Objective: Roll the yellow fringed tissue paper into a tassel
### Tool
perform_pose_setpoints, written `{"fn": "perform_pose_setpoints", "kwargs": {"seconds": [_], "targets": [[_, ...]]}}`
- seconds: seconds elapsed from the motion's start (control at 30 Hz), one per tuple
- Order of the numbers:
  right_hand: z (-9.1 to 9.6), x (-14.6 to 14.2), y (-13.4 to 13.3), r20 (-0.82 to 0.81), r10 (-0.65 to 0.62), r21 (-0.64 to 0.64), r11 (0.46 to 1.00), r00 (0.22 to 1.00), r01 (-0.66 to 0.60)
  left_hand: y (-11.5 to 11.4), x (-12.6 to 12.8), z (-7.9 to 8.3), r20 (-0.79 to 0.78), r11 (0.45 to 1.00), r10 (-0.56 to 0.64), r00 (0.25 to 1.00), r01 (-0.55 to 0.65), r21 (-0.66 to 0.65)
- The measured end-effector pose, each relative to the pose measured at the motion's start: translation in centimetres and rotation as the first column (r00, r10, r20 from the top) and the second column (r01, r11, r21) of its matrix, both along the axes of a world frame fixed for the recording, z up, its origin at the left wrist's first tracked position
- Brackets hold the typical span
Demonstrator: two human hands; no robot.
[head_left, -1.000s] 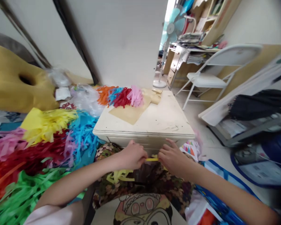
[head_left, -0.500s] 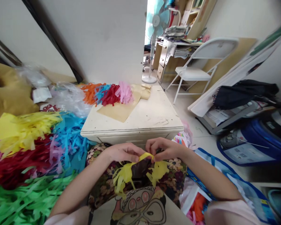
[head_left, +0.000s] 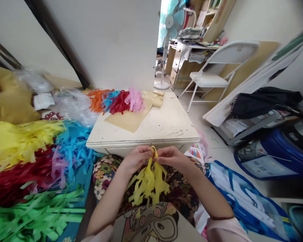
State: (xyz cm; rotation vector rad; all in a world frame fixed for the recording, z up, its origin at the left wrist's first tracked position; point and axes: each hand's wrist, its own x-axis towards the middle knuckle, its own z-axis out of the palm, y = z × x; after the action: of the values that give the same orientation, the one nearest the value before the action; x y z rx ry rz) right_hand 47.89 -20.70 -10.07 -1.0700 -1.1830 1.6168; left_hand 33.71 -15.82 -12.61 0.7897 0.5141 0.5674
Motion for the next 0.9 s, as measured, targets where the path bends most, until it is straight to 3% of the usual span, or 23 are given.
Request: {"fn": "perform_pose_setpoints", "kwargs": {"seconds": [0.13,0.4,0.57,0.73,0.83,0.9], "targets": [[-0.4,-0.7,0.0,-0.093,-0.091,-0.05,0.995,0.991,0.087,-0.1,0.2,-0.3,0.026,0.998,0.065,0.998,-0.065,-0.012],[-0.5,-1.0,0.3,-0.137,-0.089,-0.041,0.996,0.987,0.084,-0.8,0.9,-1.1,0.1,0.996,0.083,0.992,-0.079,-0.039],[0.2,-0.6,0.5,-0.086,-0.007,-0.06,0.998,0.996,0.002,-0.8,0.6,-1.5,0.1,0.996,0.084,0.991,-0.084,-0.006],[0.2,-0.6,0.8,-0.057,0.097,-0.044,0.994,0.994,-0.1,-0.8,0.4,-1.9,0.124,0.999,0.017,0.992,-0.013,-0.035],[-0.5,-1.0,0.7,-0.074,0.041,-0.074,0.996,0.996,-0.046,-0.8,0.1,-1.8,0.087,0.999,0.017,0.996,-0.015,-0.03],[-0.7,-1.0,0.5,-0.05,-0.034,-0.073,0.997,0.998,0.03,-0.6,-0.6,-1.3,0.001,0.993,0.112,0.994,-0.112,0.046]]}}
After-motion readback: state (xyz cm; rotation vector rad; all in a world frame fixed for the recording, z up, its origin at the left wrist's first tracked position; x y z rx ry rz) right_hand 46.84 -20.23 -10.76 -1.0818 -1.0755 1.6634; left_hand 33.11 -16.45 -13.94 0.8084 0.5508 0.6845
